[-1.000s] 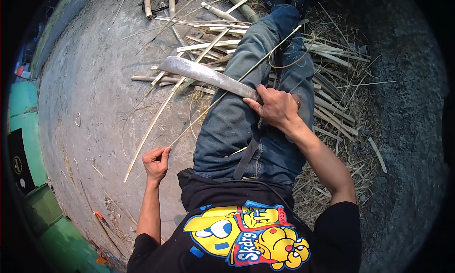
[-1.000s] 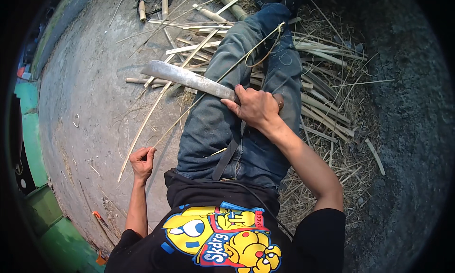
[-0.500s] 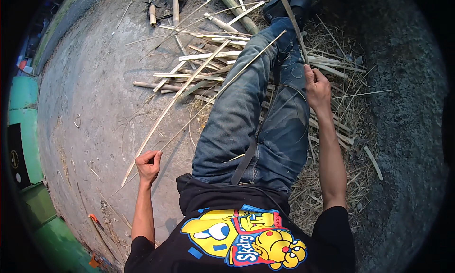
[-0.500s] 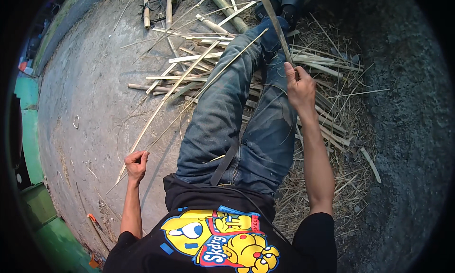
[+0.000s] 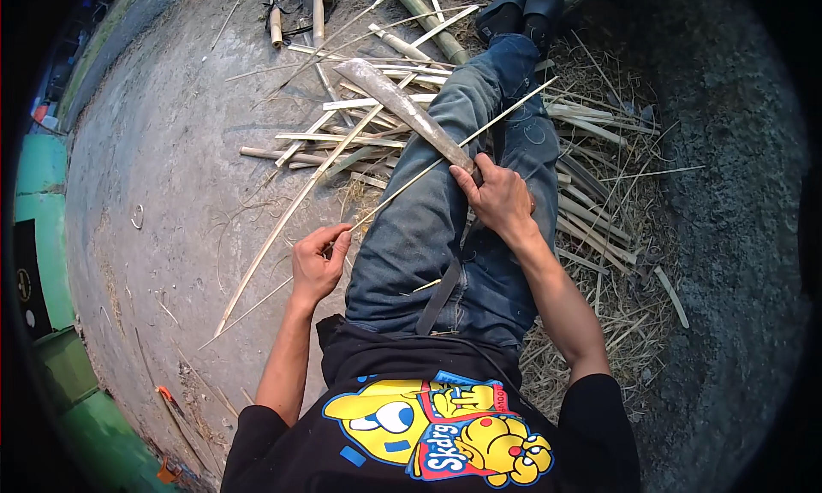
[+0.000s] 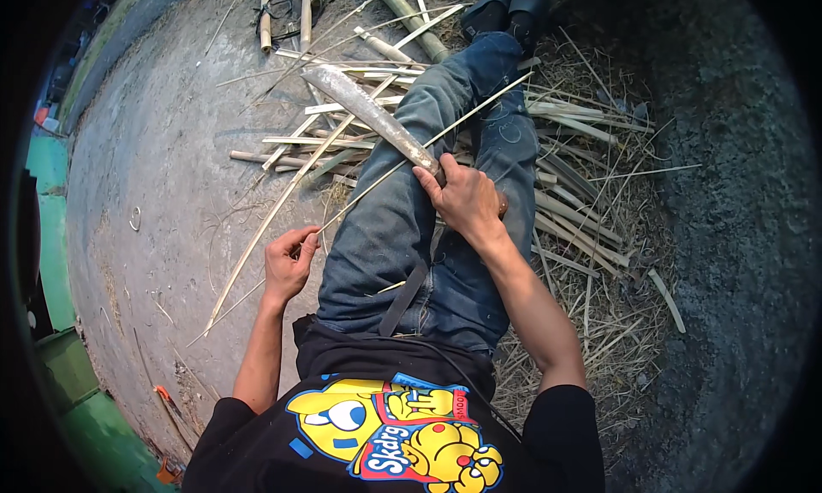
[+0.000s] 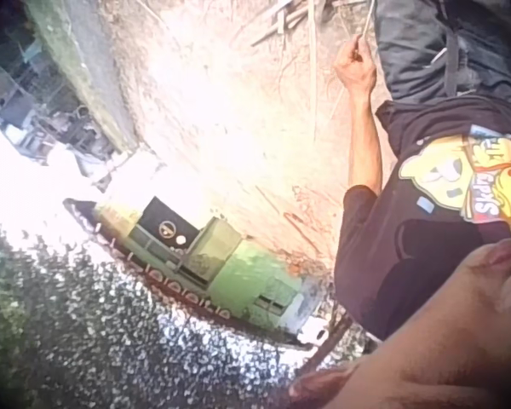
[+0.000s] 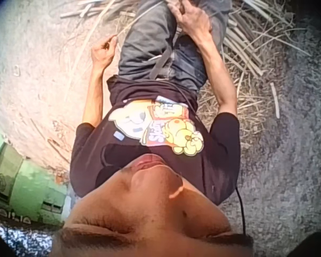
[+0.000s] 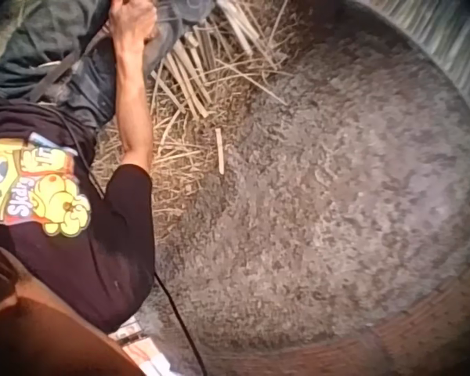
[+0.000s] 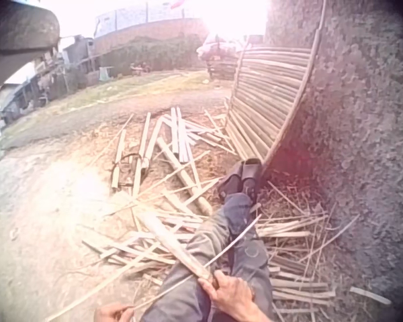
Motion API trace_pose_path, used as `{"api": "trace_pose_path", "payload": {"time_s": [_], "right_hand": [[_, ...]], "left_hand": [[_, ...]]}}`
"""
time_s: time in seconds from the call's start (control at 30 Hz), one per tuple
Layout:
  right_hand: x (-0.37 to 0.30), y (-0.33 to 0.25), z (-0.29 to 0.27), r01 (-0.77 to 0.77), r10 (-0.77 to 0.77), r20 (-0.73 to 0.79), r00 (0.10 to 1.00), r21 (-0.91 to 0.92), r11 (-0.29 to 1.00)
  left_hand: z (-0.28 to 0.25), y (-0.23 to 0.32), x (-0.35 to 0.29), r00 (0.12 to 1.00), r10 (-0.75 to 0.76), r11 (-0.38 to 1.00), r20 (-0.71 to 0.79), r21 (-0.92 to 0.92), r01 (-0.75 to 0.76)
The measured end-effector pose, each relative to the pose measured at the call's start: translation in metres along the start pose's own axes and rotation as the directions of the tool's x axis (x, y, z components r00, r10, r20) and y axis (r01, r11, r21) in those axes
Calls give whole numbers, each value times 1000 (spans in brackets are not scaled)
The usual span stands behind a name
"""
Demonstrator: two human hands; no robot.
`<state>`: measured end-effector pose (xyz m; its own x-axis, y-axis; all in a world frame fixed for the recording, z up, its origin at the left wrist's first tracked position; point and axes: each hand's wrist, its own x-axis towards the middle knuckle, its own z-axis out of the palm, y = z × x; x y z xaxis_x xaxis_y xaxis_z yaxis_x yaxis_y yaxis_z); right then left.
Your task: The person strips thin layers off a piece of bamboo using a large knife, repeatedly pulling the bamboo across the blade to refine its thickness.
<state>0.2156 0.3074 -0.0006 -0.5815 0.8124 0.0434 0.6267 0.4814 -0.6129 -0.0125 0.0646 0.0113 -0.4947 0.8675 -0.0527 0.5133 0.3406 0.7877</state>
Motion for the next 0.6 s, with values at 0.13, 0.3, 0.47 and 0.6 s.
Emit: {"api": "trace_pose_path", "payload": {"time_s": [0.13,0.3,0.47,0.6], "right_hand": [[-1,1,2,-2,2,0,1000,-47,999],[-6,-5,5,-19,19,-4,1000,-1,1000],[-17,-12,9,93,-89,47,995,-81,992],[7,6,-9,-58,62,46,997,-80,995]], "left_hand": [[21,14,28,995,-16,998,94,-56,21],[26,19,36,979,-144,980,146,-116,161],[27,20,30,951,-229,919,207,-276,281],[21,18,26,912,-267,854,312,-361,374]]}}
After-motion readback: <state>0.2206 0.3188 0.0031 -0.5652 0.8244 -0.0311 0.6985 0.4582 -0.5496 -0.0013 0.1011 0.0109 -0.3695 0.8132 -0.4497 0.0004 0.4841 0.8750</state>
